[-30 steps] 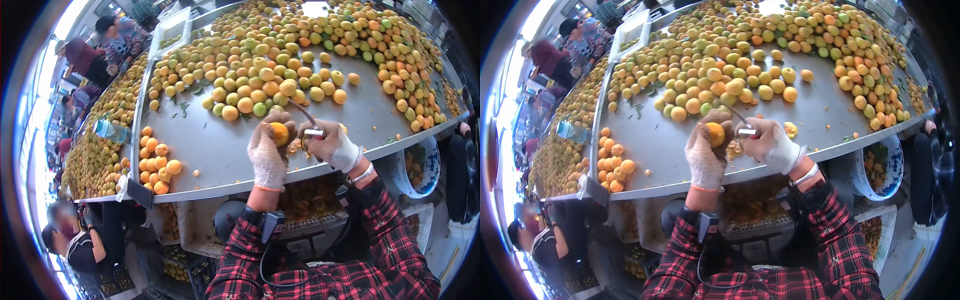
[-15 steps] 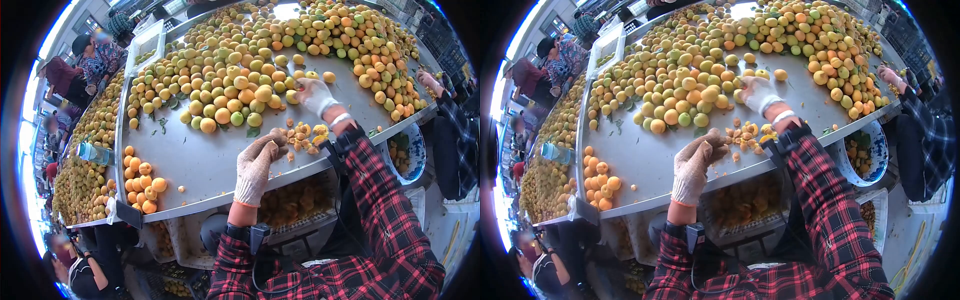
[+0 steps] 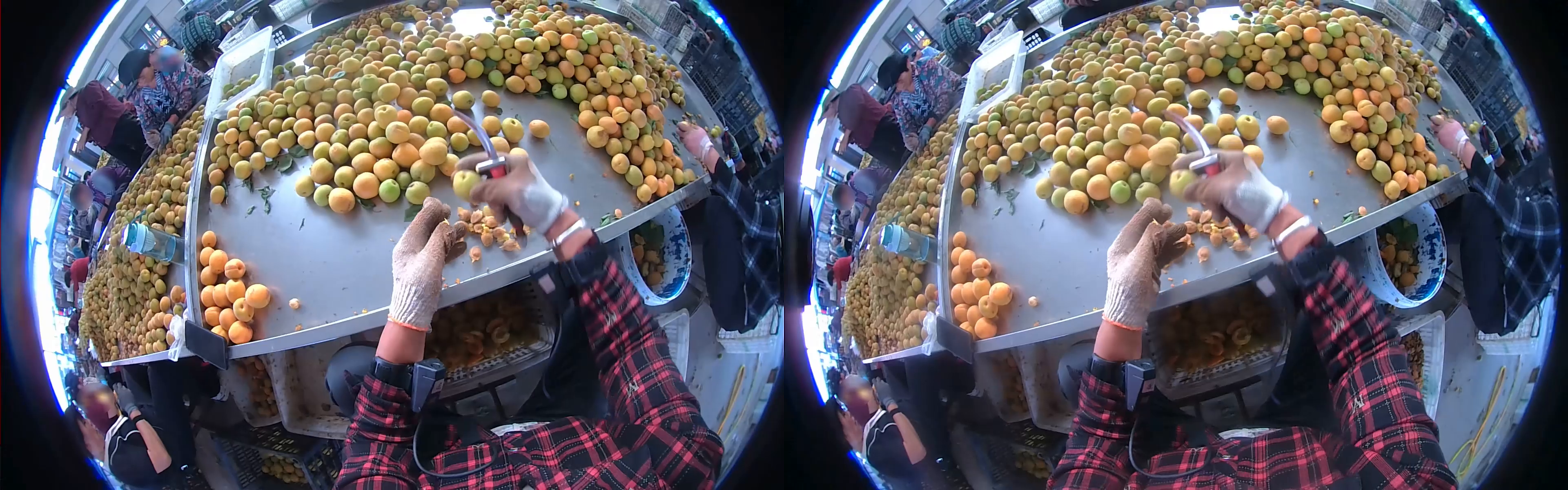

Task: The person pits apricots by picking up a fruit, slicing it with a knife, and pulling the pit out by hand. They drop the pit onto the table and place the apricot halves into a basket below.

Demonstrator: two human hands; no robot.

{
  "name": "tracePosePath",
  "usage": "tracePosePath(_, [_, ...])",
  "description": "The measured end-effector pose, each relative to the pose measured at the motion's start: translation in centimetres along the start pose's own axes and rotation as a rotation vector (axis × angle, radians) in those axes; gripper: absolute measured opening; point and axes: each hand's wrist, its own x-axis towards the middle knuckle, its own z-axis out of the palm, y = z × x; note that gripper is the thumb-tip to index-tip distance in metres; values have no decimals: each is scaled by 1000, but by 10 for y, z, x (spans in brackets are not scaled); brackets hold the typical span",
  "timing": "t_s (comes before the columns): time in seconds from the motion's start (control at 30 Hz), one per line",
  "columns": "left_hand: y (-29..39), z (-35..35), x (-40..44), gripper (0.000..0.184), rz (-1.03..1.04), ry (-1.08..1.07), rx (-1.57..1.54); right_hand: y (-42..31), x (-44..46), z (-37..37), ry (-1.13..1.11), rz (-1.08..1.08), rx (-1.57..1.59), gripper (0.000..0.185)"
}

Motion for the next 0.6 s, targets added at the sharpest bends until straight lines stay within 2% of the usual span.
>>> tracePosePath(0.1, [-2,8,-4,55,33,-328,-319,-14,-36,25,-63,108,32,32])
tracePosePath(0.13, [-3,9,-4,55,31,-330,-314,-9,-40,31,-74,-24,-42,34])
tracePosePath(0.2, [-5,7,-2,55,58,-410,-247,3,-45,29,-93,-91,-34,37])
tracePosePath(0.23, [-11,8,-2,54,99,-243,-214,4,-47,28,-91,-91,-31,37])
tracePosePath(0.33, [-15,4,1,53,149,-124,-128,5,-49,22,-64,-208,-34,40])
tracePosePath(0.4, [-17,0,7,52,169,-118,-87,9,-47,19,-47,-180,112,40])
tracePosePath(0.53, [-9,8,1,52,179,-99,-58,11,-48,14,-119,-177,157,38])
tracePosePath(0.6, [-7,7,2,53,109,-144,-57,2,-50,15,-193,-59,206,38])
